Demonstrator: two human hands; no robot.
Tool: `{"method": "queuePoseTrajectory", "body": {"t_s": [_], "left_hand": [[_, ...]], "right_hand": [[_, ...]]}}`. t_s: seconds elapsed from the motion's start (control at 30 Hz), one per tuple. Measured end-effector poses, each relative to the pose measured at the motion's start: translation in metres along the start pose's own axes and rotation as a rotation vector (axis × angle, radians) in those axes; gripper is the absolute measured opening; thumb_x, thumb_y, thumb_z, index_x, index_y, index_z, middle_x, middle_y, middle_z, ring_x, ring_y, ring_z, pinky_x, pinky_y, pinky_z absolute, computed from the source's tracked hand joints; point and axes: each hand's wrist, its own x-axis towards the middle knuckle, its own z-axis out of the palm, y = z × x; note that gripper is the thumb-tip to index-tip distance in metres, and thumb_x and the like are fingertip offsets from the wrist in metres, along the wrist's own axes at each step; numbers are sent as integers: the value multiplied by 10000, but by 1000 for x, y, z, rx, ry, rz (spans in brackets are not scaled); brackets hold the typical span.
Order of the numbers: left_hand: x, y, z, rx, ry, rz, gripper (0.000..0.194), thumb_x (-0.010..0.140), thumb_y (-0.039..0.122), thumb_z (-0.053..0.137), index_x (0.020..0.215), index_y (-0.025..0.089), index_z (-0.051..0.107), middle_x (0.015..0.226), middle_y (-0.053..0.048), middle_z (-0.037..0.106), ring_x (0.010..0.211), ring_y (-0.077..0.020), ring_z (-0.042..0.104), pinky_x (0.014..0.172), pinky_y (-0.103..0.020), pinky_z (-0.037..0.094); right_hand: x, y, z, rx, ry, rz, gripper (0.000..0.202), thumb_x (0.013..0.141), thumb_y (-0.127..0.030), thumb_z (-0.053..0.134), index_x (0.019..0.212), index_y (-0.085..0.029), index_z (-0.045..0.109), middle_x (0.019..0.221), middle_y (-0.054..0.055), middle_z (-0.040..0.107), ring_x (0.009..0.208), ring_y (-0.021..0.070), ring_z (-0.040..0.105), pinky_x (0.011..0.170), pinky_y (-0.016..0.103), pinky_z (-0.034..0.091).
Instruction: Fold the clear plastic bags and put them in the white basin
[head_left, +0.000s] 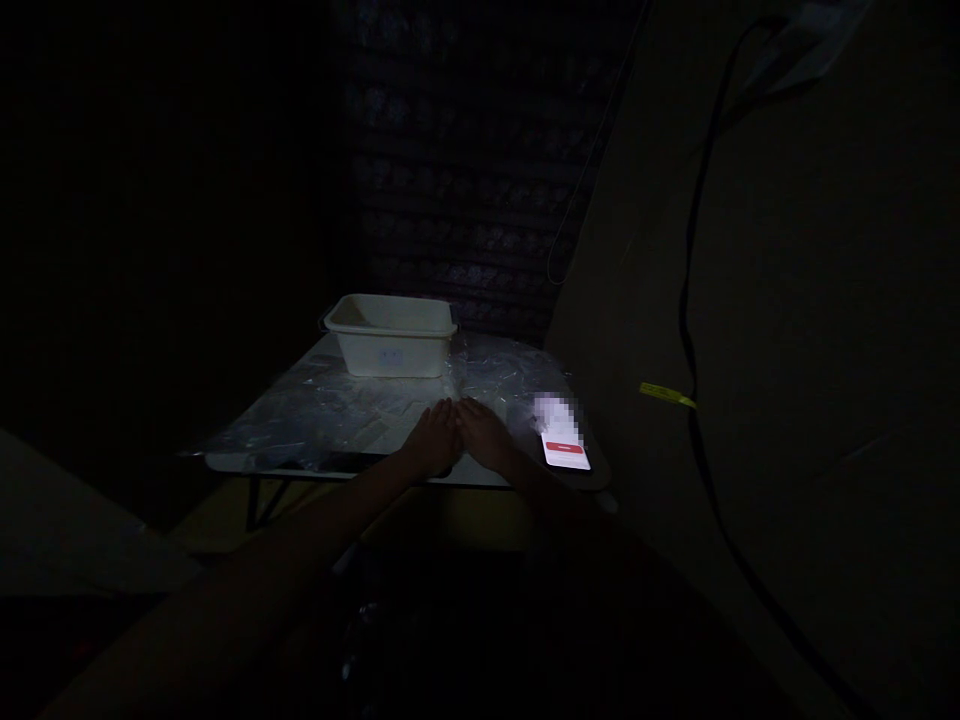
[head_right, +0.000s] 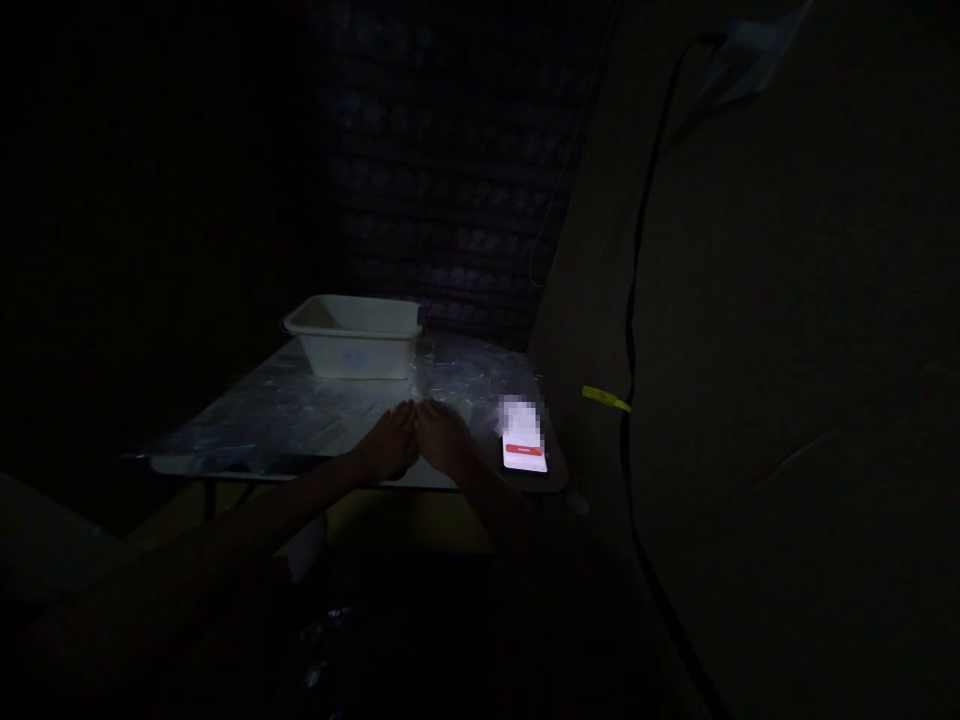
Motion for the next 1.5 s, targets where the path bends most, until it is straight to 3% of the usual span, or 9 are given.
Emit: {"method": "queuePoseTrajectory", "body": {"t_s": [0.2, 0.57, 1.03, 1.1, 1.17, 1.23, 1.3, 1.5], "left_hand": [[-7, -4, 8, 6, -2, -20, 506, 747, 299, 274, 1145, -13, 298, 1211, -223, 279, 1138, -278, 188, 894, -408, 157], [-11, -5, 3, 180, -73, -152, 676, 705, 493, 249, 1168, 2, 271, 1226, -228, 246, 1132, -311, 181, 869, -459, 131], [-13, -12, 3, 155, -9, -216, 807, 635, 618, 241, 1168, 12, 277, 1219, -246, 244, 1125, -350, 159, 833, -503, 121], [-13, -16, -5, 146, 28, -156, 743, 655, 589, 255, 1164, 50, 297, 1224, -217, 257, 1126, -335, 172, 835, -499, 130], [-13, -18, -17, 128, 54, -2, 632, 684, 535, 283, 1135, 97, 348, 1190, -182, 335, 1094, -295, 263, 836, -450, 192], [-13, -16, -31, 78, -11, 231, 464, 725, 445, 299, 1008, 119, 471, 1004, -133, 511, 920, -209, 451, 770, -329, 308], [-13, -9, -40, 87, -43, 375, 340, 749, 350, 307, 786, 128, 561, 789, -96, 577, 750, -164, 508, 688, -272, 348], [-17, 17, -31, 233, 9, 437, 171, 696, 179, 393, 659, 110, 545, 654, -94, 564, 593, -159, 508, 560, -268, 362]], "right_hand": [[-11, 4, 12, -36, -57, -21, 408, 790, -291, 235, 1098, -64, 379, 1155, 141, 391, 1097, 206, 286, 899, 379, 220], [-18, 7, 12, -160, -95, 64, 488, 789, -381, 183, 1145, -83, 333, 1207, 134, 332, 1124, 227, 251, 885, 397, 209], [-20, 16, 13, -35, -24, 133, 473, 777, -370, 238, 1125, -76, 364, 1189, 158, 349, 1118, 241, 263, 879, 421, 220], [-19, 18, 12, 37, 38, 134, 437, 781, -337, 244, 1127, -98, 365, 1179, 136, 371, 1113, 217, 280, 888, 399, 231], [-15, 20, 7, 124, 116, 134, 424, 782, -314, 246, 1132, -103, 359, 1173, 122, 382, 1110, 189, 288, 901, 363, 240], [-11, 22, 1, 210, 187, 138, 427, 782, -306, 244, 1136, -94, 354, 1171, 120, 384, 1109, 173, 292, 910, 336, 247], [-8, 22, -7, 279, 235, 143, 432, 780, -309, 243, 1140, -93, 349, 1171, 117, 382, 1107, 165, 294, 912, 323, 255], [-10, 25, -16, 370, 266, 160, 424, 773, -314, 261, 1141, -124, 351, 1172, 107, 382, 1097, 171, 310, 907, 348, 259]]}}
